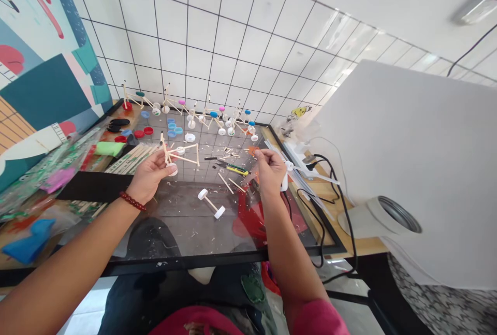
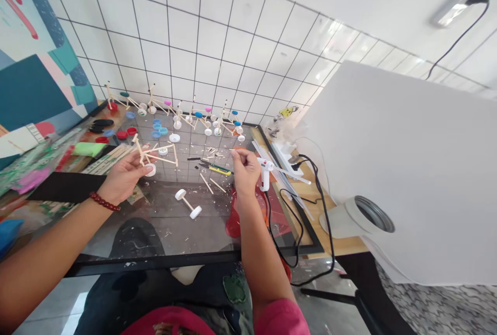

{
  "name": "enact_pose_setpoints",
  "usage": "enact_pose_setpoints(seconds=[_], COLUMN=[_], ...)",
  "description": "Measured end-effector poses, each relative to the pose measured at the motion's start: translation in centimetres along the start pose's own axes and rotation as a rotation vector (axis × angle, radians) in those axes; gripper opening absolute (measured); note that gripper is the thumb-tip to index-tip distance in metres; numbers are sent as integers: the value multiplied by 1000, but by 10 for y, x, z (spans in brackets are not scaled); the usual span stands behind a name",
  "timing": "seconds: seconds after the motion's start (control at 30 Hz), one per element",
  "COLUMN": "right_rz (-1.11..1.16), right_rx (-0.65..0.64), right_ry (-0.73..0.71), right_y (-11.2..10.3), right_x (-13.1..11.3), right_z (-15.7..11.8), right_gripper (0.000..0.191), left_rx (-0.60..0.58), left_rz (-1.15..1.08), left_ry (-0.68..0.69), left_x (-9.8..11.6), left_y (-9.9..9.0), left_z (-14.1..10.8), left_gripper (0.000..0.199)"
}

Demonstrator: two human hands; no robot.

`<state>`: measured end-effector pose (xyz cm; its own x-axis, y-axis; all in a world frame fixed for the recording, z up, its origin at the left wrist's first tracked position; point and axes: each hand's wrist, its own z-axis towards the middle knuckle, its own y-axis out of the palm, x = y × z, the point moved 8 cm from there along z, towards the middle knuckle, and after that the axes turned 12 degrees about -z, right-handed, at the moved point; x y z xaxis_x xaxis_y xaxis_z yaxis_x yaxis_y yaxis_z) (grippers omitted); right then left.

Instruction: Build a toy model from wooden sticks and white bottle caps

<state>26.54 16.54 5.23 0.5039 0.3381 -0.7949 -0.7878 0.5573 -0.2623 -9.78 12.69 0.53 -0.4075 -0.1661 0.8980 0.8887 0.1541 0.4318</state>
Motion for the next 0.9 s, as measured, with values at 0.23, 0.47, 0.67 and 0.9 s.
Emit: enact_pose_setpoints(seconds=[0.23,0.47,0.67,0.9], right_rz=[-264,-441,-771,-889], right_rx=[-546,-878,-944,-1026], right_ry=[-210,-282,-206,-221], right_y=[36,51,50,65], right_x=[-10,-28,-22,-23], right_z=[-17,-45,-48,-63], right_gripper=[5,14,13,9], left_rx=[-50,-42,-39,-171], left_rz=[90,148,224,287], left_ry=[-37,-68,-83,-25], left_x=[-4,-8,-10,-19], left_y=[5,5,4,6], left_z=[-2,-3,-5,-3], left_gripper=[57,66,65,77])
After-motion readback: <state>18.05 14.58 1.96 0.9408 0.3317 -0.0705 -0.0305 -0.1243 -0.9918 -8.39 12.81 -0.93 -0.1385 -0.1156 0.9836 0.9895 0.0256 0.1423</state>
